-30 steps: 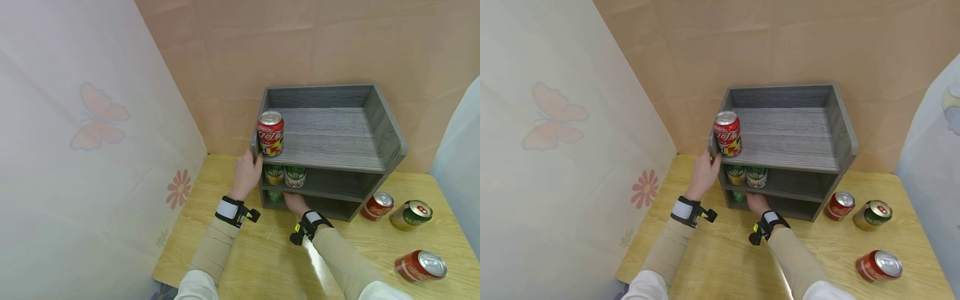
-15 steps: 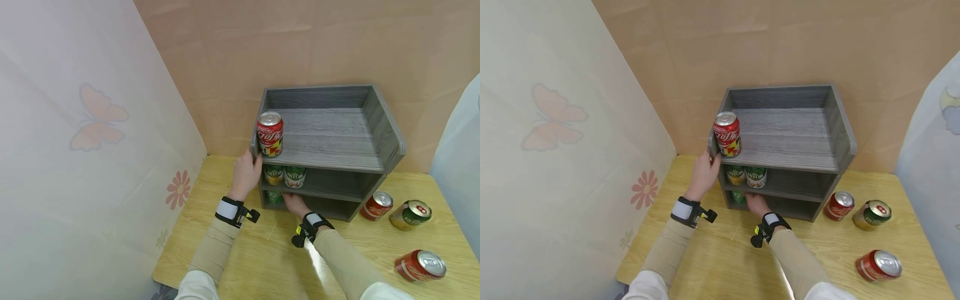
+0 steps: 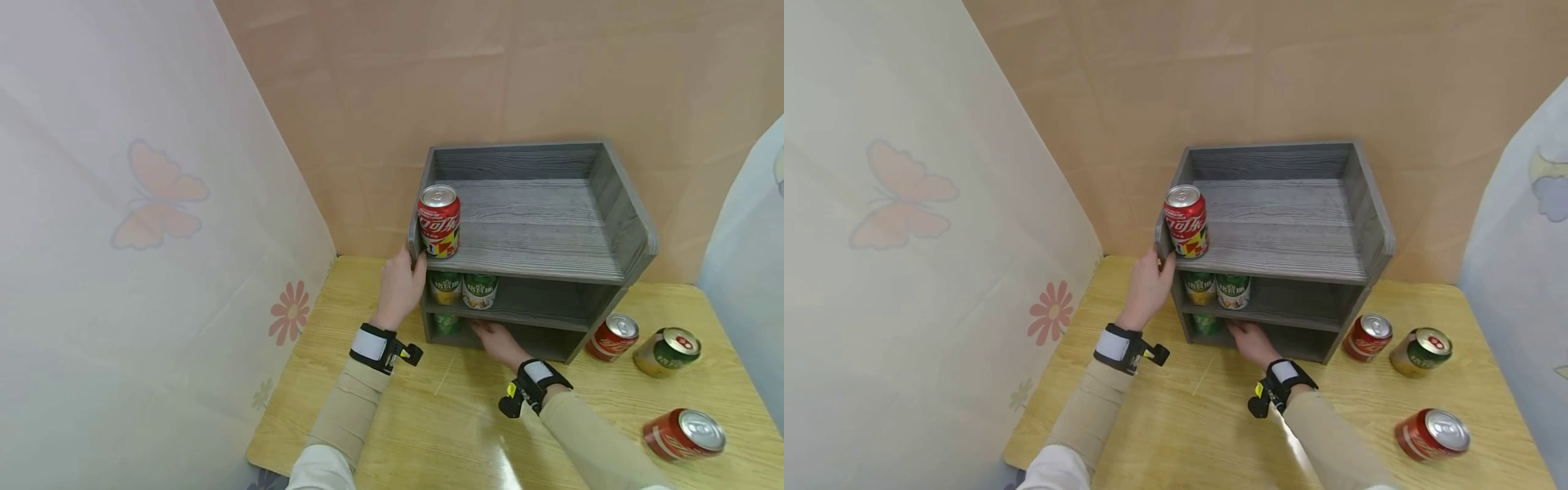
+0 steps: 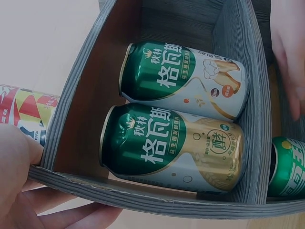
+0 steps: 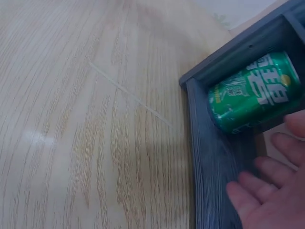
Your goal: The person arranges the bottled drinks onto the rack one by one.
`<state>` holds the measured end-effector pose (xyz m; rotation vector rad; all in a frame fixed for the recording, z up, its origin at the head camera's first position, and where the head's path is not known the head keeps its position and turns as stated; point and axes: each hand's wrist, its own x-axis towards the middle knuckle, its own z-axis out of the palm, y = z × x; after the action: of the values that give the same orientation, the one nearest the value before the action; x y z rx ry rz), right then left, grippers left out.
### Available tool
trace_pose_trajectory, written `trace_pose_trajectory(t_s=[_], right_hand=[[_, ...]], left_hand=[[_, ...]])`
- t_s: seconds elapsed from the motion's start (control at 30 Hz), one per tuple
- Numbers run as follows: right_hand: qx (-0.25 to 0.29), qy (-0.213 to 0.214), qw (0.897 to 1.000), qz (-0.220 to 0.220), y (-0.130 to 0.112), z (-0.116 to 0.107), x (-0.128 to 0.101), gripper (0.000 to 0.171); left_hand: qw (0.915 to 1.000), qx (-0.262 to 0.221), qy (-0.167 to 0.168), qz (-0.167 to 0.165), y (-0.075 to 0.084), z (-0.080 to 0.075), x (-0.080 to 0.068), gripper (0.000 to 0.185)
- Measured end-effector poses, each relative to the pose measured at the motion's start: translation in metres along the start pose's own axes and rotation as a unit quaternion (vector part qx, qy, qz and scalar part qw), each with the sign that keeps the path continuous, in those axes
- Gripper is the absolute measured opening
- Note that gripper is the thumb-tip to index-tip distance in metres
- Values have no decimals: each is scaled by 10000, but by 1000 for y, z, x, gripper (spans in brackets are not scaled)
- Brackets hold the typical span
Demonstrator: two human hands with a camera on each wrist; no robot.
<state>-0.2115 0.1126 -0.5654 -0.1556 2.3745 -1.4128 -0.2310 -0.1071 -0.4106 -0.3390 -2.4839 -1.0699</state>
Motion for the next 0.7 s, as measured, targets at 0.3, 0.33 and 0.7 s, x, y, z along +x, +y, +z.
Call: trace_pose_trajectory(t_s=[0.3, 0.33, 0.7], right_hand=[[-209, -116, 9997, -24, 10, -18, -28, 54], [-232, -103, 9997, -51, 9, -21, -32, 53], [-237, 78, 9996, -147, 3, -59, -79, 61]], left_hand=[[10000, -79, 8, -56, 0, -2, -1, 17], [10000, -63, 14, -55, 0, -2, -1, 17], [9999, 160, 34, -9, 1, -1, 0, 19]])
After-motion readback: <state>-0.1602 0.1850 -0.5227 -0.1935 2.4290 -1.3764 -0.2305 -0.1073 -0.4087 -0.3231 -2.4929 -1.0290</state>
